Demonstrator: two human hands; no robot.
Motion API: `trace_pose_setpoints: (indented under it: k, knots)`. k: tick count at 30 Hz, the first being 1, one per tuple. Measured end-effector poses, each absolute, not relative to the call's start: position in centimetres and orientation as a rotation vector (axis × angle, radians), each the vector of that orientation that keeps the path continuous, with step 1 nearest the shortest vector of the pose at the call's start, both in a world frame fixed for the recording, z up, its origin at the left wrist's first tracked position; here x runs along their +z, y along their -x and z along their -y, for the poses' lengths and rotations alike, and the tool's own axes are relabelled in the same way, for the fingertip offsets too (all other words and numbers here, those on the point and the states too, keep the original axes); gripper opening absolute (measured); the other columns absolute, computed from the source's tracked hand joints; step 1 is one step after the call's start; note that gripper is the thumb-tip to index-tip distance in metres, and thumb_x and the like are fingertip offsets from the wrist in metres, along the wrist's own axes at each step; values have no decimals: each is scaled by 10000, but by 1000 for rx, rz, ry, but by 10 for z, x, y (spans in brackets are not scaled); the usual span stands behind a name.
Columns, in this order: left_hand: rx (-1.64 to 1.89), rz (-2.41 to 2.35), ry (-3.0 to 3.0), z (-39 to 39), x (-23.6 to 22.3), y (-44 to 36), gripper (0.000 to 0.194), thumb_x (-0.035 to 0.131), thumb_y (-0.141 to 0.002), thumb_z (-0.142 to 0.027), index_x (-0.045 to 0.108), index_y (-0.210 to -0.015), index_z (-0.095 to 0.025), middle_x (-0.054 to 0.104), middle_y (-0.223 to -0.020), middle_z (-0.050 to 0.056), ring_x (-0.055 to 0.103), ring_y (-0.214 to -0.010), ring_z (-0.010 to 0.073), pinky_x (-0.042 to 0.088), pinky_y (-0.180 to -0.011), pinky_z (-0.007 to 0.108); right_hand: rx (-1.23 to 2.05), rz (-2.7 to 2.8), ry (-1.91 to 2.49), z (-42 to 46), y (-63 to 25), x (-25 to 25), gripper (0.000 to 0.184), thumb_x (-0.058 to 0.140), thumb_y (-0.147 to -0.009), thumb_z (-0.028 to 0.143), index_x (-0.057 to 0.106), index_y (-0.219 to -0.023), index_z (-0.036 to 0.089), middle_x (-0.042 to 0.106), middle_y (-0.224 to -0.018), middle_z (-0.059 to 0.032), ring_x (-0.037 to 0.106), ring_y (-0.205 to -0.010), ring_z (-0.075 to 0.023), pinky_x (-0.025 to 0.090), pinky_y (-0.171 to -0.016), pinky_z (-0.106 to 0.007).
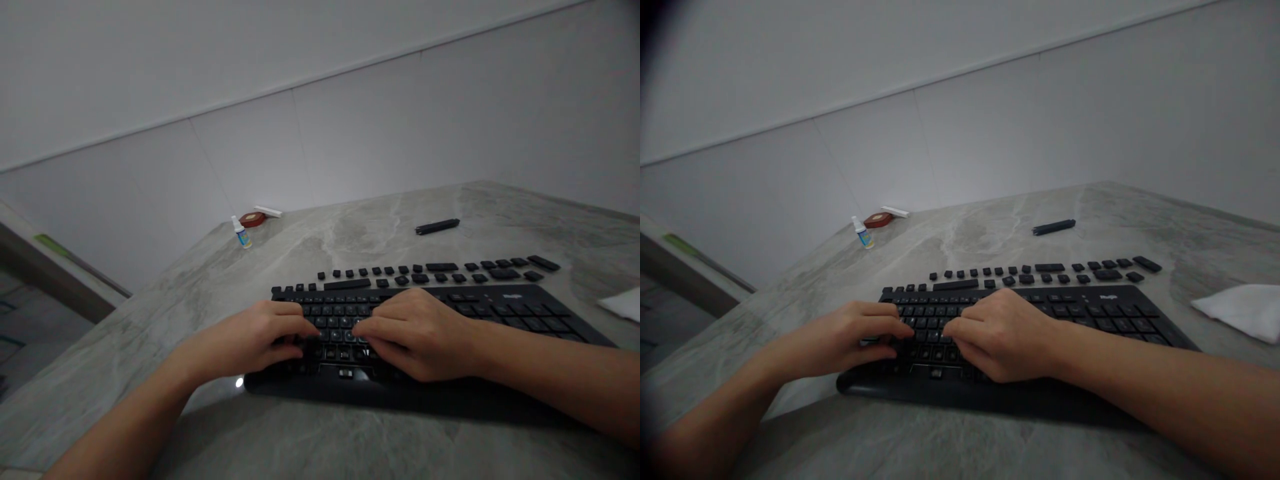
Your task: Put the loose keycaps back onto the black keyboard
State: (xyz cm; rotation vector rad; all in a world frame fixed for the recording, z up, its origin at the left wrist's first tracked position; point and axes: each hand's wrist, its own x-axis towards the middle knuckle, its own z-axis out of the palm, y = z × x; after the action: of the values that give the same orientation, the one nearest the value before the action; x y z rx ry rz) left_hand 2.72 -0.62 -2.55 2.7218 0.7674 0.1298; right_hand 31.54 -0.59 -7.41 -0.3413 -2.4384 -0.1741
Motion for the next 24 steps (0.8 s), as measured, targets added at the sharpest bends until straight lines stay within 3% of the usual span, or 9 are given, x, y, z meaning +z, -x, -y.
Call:
trace_pose_setpoints:
  k: [8, 14, 24]
  knots:
    - [122, -805, -2694, 5, -26, -23, 36, 685, -922, -163, 692, -956, -172, 649, -931, 20, 617, -802, 138, 477, -698, 234, -171, 2437, 337, 5, -316, -75, 204, 487, -950, 127, 690, -940, 114, 647, -639, -8, 553, -508, -132, 356, -486, -291]
    - [136, -828, -2715, 7, -24, -26, 196, 707, -901, -155, 694, -1095, -187, 666, -948, 16, 625, -810, 142, 473, -707, 244, -151, 2444, 342, 4, -315, -75, 196, 500, -942, 124, 696, -939, 116, 651, -649, -11, 561, -519, -136, 365, -489, -298]
    - [164, -721, -2752, 9, -27, -29, 39, 675, -930, -156, 695, -963, -164, 642, -867, 13, 604, -774, 142, 461, -686, 246, -115, 2468, 334, 4, -316, -75, 209, 477, -947, 120, 685, -930, 111, 647, -640, -14, 559, -514, -131, 362, -484, -292]
